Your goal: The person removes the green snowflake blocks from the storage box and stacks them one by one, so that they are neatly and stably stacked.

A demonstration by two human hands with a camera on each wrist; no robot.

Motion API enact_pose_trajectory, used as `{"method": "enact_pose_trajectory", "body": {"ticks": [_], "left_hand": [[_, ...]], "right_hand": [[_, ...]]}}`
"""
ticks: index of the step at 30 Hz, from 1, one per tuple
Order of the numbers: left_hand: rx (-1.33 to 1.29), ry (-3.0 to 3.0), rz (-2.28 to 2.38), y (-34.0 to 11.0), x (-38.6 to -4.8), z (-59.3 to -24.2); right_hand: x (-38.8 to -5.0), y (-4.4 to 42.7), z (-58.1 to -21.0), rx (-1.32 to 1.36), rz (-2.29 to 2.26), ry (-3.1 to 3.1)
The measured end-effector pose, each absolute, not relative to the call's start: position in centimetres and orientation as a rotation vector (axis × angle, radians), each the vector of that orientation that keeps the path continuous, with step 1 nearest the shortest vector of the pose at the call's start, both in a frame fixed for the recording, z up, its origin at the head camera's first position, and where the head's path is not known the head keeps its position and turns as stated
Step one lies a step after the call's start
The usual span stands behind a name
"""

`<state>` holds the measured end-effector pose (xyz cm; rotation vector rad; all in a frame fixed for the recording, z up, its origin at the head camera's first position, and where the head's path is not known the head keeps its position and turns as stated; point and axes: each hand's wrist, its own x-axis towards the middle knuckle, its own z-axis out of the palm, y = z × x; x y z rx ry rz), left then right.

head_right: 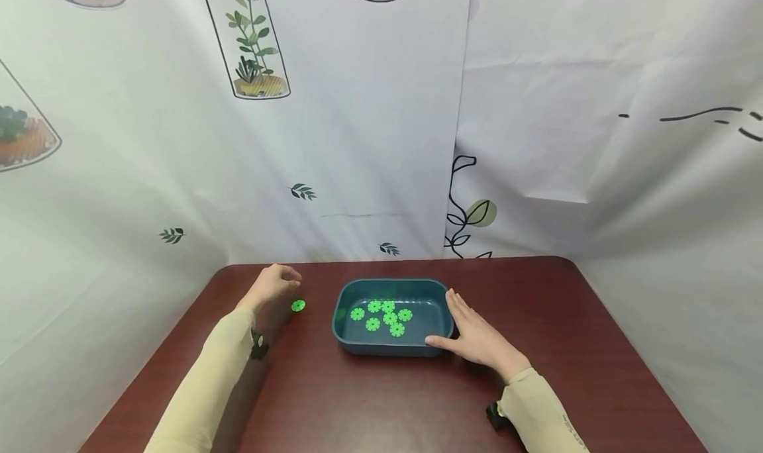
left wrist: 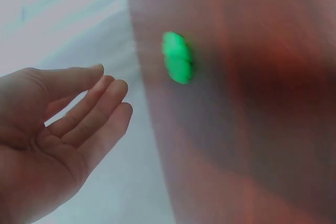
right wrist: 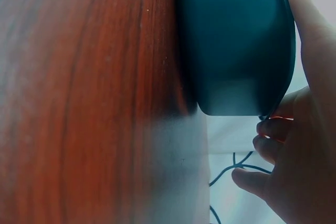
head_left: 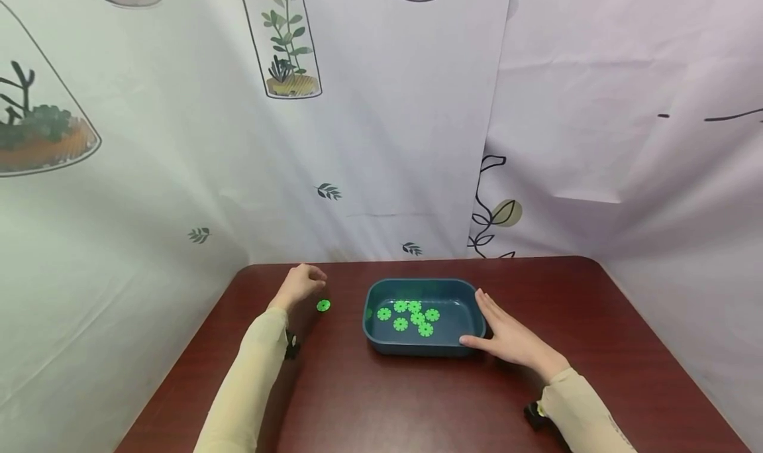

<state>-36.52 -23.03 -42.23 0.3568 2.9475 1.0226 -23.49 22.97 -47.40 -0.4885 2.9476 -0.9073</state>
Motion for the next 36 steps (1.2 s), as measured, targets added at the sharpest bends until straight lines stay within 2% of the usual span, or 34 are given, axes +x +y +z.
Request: {"method": "enact_pose_trajectory", "body": {"ticks": [7, 16, 24, 29, 36], "left_hand": [[0.537, 2.931, 1.073, -19.6, -37.4, -40.1], [0.734, 2.909, 1.059, -12.5, -38.3, -37.2], [0.88, 2.857, 1.004, -7.2, -37.6, -35.3], [0.964, 2.828, 0.916, -5.2, -37.1, -35.2], [1.026, 2.76, 0.714, -3.4, -36.5, -37.1]], "right_hand": [[-23.4, 23.0, -47.4, -0.492, -0.922, 2.938], [-23.4, 23.1, -47.3, -0.469, -0.921, 2.938], [-23.4, 22.9, -47.4, -0.469, -0.924, 2.93], [-23.5, 23.1, -47.3, -0.475, -0.913, 2.936], [-23.5, 22.9, -47.4, -0.458, -0.929, 2.926]]}}
